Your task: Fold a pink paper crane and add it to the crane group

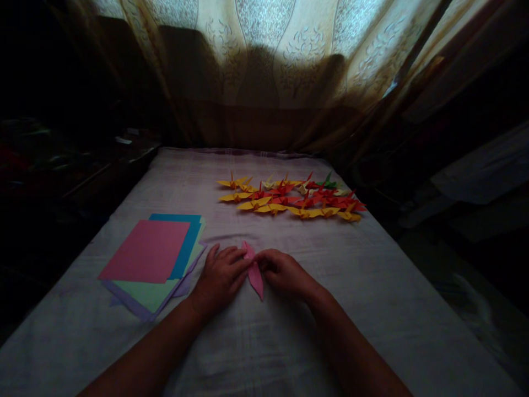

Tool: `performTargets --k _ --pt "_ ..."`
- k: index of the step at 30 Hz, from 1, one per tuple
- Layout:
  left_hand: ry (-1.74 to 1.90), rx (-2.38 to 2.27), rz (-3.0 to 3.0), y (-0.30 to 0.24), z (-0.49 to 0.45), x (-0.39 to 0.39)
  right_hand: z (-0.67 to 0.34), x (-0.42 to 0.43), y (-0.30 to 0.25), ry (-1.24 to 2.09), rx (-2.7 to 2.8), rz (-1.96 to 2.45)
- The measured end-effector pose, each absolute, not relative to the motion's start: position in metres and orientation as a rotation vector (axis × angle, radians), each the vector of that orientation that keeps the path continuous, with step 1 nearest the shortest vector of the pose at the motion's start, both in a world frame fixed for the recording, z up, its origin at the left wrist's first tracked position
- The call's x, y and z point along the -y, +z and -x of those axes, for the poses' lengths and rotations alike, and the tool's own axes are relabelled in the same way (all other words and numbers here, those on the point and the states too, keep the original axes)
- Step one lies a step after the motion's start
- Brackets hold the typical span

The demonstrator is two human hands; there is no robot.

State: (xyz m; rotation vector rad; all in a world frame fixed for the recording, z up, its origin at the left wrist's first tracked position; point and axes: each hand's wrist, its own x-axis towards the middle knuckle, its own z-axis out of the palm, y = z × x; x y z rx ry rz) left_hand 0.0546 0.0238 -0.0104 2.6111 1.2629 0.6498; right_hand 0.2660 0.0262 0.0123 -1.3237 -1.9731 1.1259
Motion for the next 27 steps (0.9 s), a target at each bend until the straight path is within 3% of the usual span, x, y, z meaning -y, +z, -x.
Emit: performTargets --k 6,11,27 --pt "0.633 -1.246 -2.541 -0.01 -0.052 -0.026 -0.27 -0.026 0.016 0.643 2.318 1.317" --pt "0.638 -1.251 -2.478 -0.009 -0.051 -0.027 -0.271 -0.026 0.013 0.428 2.427 1.266" --pt "0.748 -1.322 -2.406 -0.005 -0.058 -0.028 -0.264 -0.028 0.001 0.503 2.246 1.309"
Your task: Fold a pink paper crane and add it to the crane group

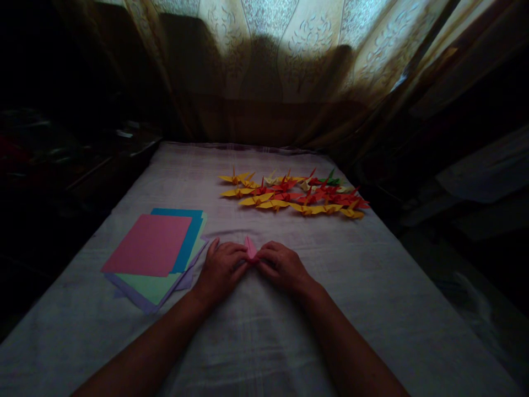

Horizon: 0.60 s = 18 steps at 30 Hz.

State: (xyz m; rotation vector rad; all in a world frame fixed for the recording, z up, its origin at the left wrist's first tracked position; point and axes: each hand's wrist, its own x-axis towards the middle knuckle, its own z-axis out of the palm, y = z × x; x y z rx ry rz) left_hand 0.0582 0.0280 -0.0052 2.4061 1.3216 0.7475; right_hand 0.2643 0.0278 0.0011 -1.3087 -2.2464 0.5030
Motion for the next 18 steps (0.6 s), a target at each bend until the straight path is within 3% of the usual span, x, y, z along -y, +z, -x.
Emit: performTargets --k 18 --pt "0.801 -1.462 -2.33 -0.007 -0.071 -0.033 -0.243 -0.027 0.0 0.438 2.049 1.665"
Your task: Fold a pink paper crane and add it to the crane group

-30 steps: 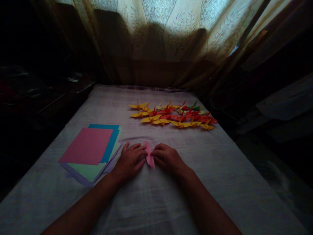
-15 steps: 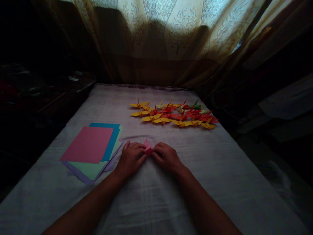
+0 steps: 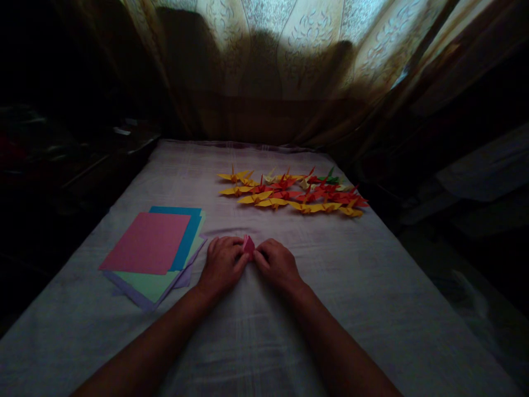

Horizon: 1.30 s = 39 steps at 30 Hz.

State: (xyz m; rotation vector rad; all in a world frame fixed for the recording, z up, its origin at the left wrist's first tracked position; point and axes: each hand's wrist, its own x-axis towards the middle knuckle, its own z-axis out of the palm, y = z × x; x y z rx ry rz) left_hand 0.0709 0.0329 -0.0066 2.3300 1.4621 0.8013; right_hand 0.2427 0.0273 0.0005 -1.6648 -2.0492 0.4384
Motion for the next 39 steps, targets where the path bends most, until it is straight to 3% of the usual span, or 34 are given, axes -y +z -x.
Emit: performTargets --k 16,39 --pt "0.823 -1.549 -2.319 -0.0121 -0.0717 -0.0318 -0.2334 -0.0246 -0.0051 0.29 1.945 1.718" --pt "0.746 -1.553 -2.413 -0.0135 -0.0691 -0.0327 -0.2366 -0.0229 -0.0059 0.377 1.99 1.663"
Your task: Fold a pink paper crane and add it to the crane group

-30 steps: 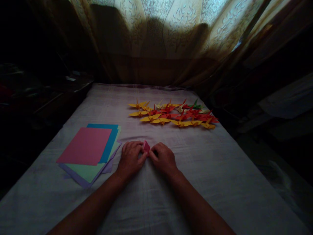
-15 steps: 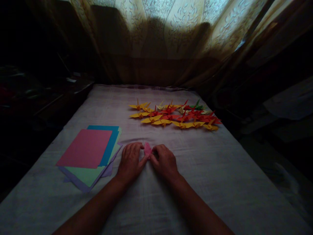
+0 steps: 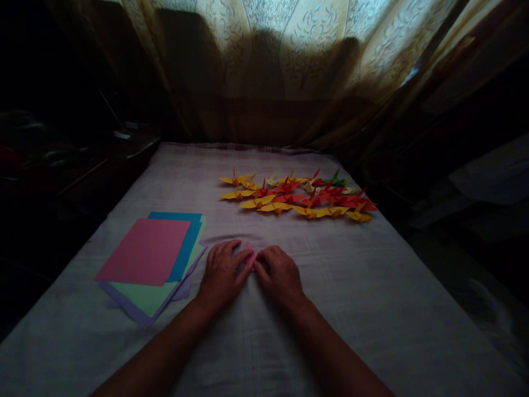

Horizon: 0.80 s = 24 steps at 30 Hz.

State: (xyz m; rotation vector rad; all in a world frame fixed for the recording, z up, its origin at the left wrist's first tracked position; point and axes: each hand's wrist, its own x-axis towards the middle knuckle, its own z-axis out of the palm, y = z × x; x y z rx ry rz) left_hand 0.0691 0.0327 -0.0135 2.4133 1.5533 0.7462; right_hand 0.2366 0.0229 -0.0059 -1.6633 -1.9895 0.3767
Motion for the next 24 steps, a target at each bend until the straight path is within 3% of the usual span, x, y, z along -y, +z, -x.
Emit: performTargets --k 24 --pt "0.404 -1.584 -2.339 -0.009 -0.063 -0.051 -0.244 -0.023 -0.01 0.375 2.091 1.611"
